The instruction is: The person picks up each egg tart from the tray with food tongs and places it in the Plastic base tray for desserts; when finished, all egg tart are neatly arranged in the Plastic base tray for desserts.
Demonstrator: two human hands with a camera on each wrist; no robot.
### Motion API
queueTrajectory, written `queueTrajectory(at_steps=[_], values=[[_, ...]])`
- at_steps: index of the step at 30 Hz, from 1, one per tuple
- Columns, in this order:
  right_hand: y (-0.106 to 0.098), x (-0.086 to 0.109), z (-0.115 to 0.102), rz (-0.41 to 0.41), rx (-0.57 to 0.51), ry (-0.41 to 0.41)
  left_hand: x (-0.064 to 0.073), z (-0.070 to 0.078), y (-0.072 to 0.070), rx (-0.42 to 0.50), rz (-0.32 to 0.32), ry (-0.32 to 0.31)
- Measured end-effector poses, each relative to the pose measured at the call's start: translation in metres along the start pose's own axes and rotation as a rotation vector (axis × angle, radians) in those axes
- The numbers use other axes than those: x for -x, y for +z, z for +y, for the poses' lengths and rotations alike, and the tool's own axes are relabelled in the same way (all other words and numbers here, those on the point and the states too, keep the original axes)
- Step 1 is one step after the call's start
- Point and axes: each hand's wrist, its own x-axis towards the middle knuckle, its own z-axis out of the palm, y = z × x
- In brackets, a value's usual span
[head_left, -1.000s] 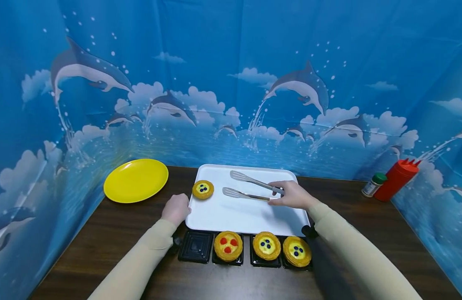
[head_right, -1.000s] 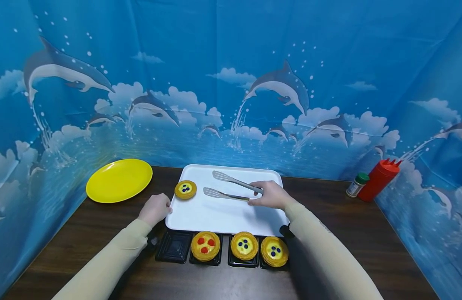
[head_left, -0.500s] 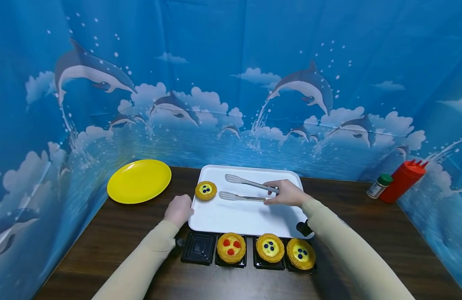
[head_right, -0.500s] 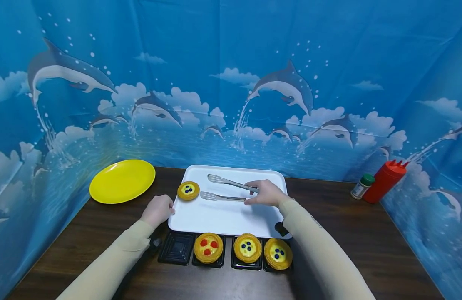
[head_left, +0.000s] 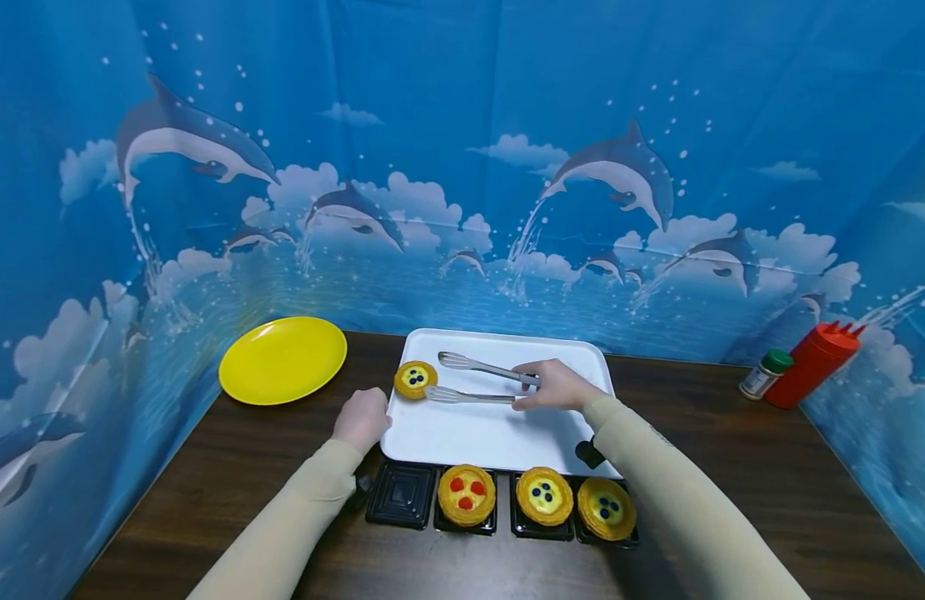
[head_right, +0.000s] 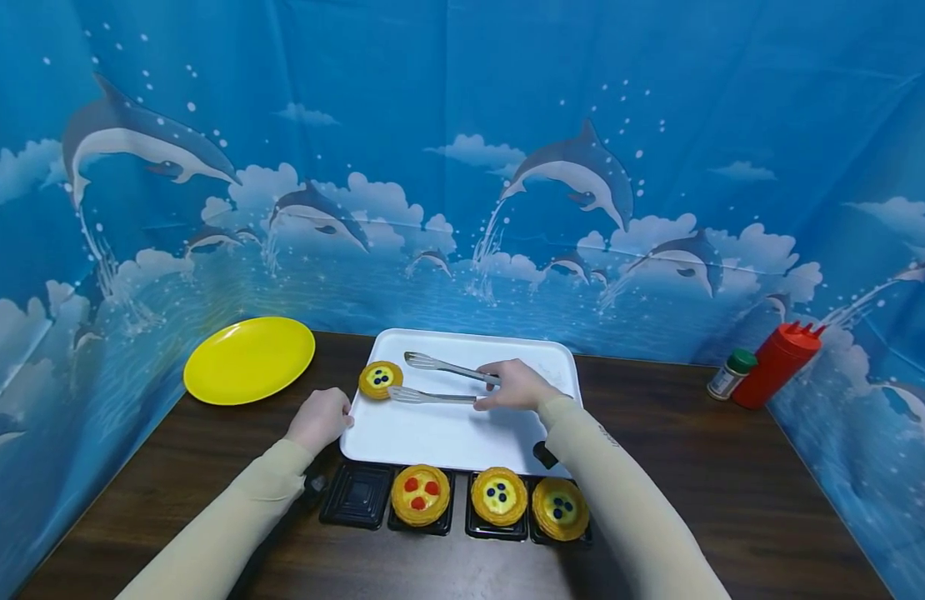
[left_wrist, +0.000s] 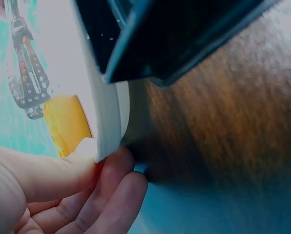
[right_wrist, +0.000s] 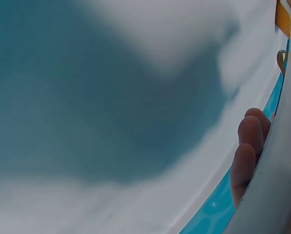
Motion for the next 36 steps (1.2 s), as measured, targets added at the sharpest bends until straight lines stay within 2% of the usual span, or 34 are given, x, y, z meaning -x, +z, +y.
queueTrajectory(at_steps=[12,18,26,36], values=[[0.007,-0.009,-0.001,-0.025,0.009,0.005,-0.001,-0.001,0.004,-0.012,0.033,0.02],[0.006,-0.011,-0.003,-0.031,0.009,0.013,-0.001,-0.001,0.004,-0.016,0.029,0.017],[0.006,-0.011,-0.004,-0.053,-0.046,0.029,0.0,0.0,0.004,-0.008,0.028,0.004],[0.008,-0.009,-0.004,-0.04,-0.1,0.056,-0.001,-0.002,0.003,-0.005,0.027,0.01]])
